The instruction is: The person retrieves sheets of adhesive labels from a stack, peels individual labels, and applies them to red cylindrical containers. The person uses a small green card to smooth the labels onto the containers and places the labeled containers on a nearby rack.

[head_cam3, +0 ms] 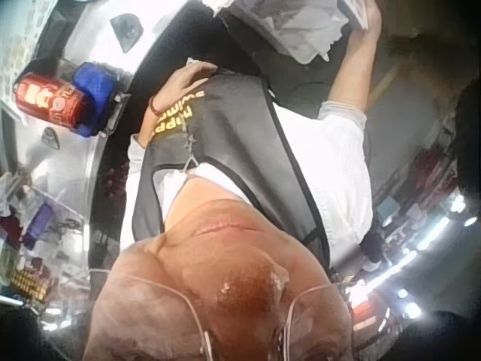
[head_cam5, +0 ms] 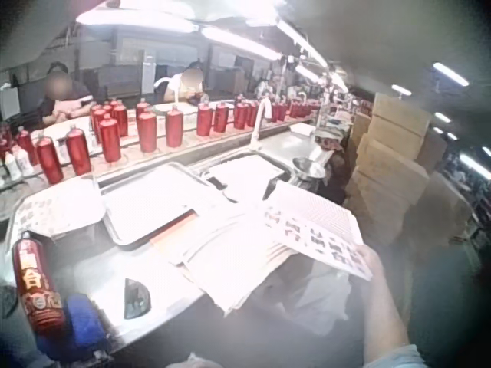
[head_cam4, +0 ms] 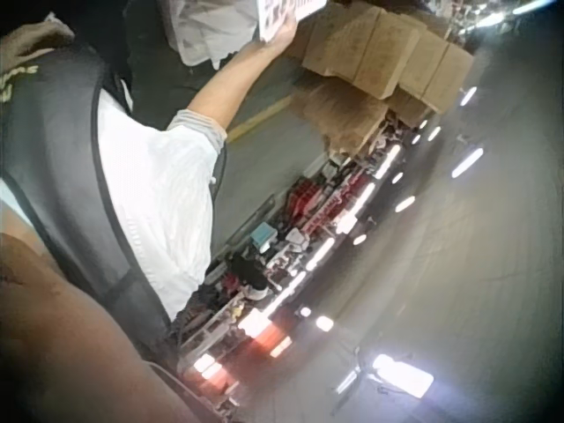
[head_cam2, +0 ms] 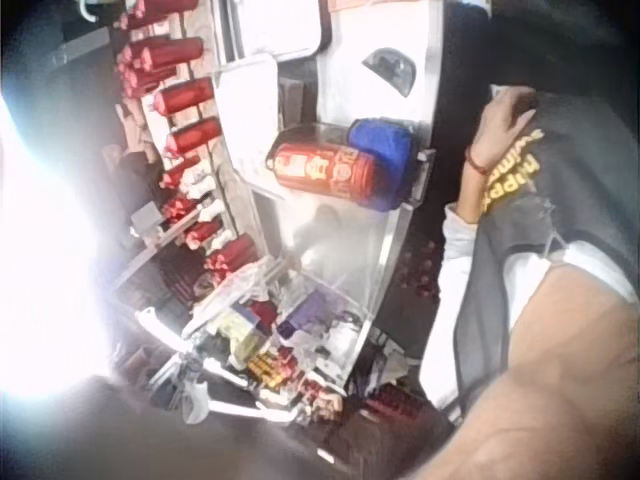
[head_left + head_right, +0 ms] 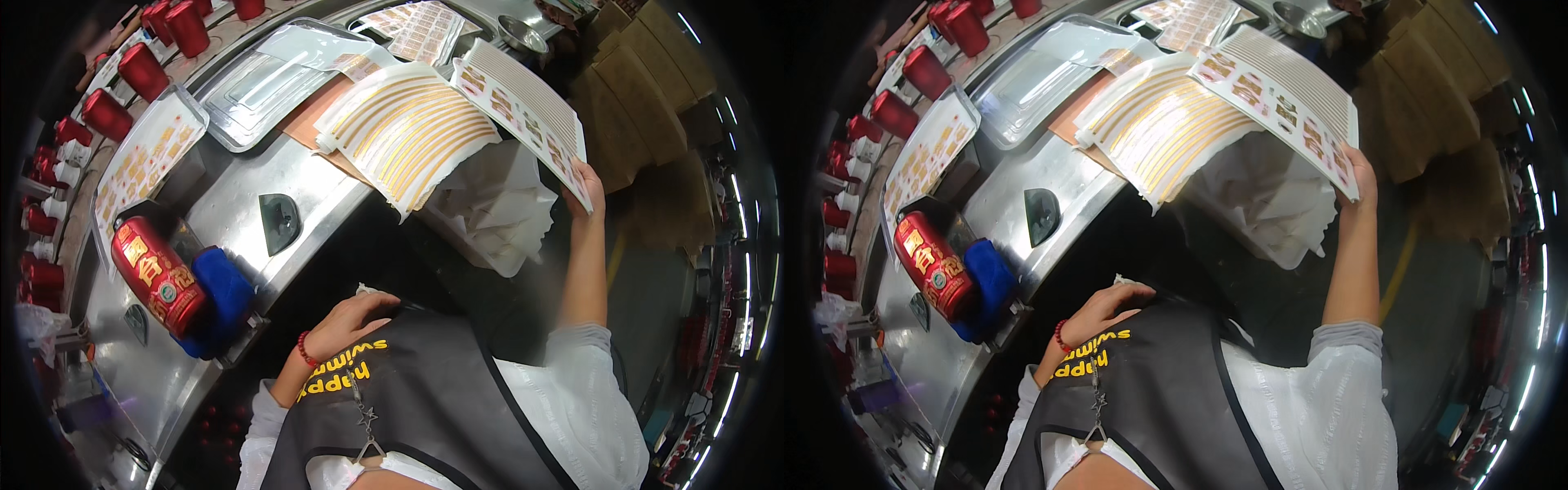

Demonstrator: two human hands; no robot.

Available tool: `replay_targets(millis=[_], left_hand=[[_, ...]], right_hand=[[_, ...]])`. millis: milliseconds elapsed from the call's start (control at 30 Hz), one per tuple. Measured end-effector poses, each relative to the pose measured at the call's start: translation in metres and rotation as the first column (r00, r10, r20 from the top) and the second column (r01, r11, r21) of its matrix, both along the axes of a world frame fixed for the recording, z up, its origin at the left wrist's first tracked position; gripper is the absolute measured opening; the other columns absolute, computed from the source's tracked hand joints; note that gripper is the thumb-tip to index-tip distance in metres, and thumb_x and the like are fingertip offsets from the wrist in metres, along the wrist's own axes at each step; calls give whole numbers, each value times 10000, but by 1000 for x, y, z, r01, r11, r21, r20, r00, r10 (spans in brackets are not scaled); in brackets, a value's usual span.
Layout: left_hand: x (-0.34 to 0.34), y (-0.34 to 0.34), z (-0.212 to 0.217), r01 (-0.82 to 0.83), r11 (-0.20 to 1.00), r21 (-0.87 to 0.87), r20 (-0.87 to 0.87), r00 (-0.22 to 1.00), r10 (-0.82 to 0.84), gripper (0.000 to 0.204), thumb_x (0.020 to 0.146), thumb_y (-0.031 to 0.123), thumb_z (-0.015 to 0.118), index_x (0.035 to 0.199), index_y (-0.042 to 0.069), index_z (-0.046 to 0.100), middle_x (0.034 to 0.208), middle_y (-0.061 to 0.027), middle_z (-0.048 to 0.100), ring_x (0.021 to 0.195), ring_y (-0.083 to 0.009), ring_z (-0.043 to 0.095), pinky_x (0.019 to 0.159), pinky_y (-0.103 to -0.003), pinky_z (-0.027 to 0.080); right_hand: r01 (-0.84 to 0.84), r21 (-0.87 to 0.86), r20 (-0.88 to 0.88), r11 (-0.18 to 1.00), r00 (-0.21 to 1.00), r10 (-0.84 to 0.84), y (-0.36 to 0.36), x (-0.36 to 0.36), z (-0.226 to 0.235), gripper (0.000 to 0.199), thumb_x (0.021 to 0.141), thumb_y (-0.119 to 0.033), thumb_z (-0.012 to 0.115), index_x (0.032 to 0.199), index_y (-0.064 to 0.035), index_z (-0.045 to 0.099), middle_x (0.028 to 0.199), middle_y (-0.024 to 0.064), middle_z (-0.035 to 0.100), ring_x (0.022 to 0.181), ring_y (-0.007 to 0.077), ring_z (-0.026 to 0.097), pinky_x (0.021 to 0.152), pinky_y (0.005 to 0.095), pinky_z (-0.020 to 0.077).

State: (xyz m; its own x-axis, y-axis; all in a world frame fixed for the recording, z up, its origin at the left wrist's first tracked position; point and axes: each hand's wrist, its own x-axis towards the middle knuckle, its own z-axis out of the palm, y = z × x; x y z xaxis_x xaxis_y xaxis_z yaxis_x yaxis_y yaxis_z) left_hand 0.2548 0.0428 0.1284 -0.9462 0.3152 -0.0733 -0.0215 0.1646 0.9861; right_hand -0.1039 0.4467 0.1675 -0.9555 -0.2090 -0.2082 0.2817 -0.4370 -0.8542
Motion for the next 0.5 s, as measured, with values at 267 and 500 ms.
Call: replay_targets(millis=[267,500], left_hand=[[-93,0,167,-379,854,-357,-637,767,75,51,878,106,639,903,61,636,837,-147,614,803,-346,614,715,-416,494],[-348,-59,158,-484,538,-690,-352,874,334,313,848,290,631,1008,39,726,1018,-153,704,967,-294,656,841,-372,496]], right_hand=[[117,-77,-63,990,991,-122,61,5,8,311,938,-86,548,1164,129,552,1087,212,677,946,276,688,864,369,561],[146,-26,-19,989,989,-146,53,-13,-8,342,964,-128,521,1192,126,534,1133,235,660,948,296,696,863,399,571]])
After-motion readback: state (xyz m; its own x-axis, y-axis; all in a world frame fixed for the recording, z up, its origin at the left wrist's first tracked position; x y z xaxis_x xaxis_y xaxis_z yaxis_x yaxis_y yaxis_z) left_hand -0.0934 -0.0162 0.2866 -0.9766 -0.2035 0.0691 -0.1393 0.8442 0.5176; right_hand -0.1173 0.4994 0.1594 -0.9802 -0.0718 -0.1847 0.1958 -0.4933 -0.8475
